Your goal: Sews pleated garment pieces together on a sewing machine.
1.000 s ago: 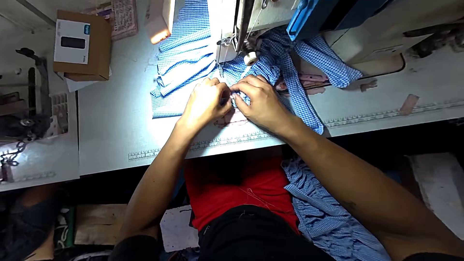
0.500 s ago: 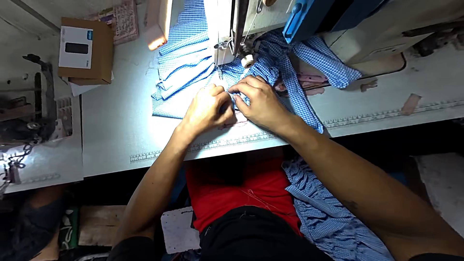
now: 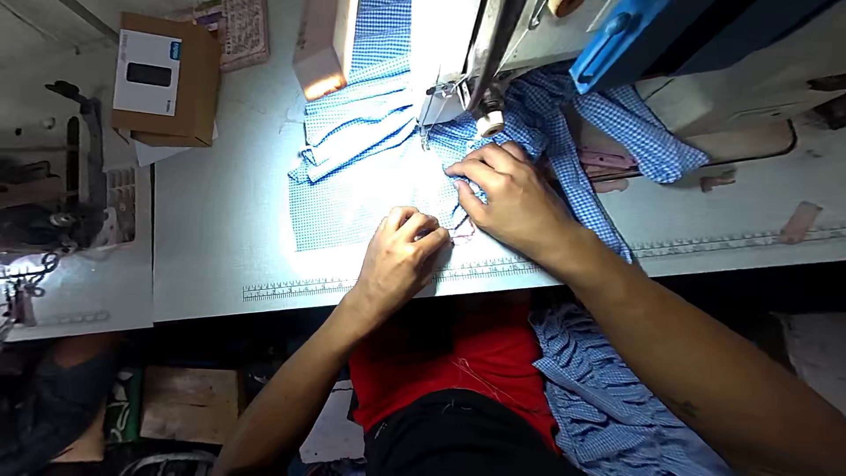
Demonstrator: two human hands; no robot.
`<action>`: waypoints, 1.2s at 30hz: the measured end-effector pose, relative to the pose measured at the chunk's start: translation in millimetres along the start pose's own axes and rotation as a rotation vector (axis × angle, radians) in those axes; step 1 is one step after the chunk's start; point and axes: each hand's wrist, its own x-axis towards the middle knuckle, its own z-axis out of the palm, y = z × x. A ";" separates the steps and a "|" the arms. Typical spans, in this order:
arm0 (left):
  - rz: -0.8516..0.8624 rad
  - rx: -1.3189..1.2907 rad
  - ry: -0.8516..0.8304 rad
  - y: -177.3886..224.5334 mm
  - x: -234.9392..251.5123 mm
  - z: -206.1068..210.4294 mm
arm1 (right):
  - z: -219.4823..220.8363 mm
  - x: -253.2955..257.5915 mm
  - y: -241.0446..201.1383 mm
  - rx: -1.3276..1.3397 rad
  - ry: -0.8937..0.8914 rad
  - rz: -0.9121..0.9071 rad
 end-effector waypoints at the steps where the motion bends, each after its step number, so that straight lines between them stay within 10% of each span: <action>1: 0.013 0.015 -0.004 -0.9 1.2 -0.1 | -0.1 0.1 -0.4 -0.015 0.000 0.007; 30: 0.026 0.060 -0.057 -81.9 69.7 -11.6 | 14.2 65.9 26.8 -0.177 0.071 0.176; 36: 0.058 -0.011 -0.068 -96.1 70.3 -22.4 | -54.0 -34.1 -2.1 -0.042 0.350 0.021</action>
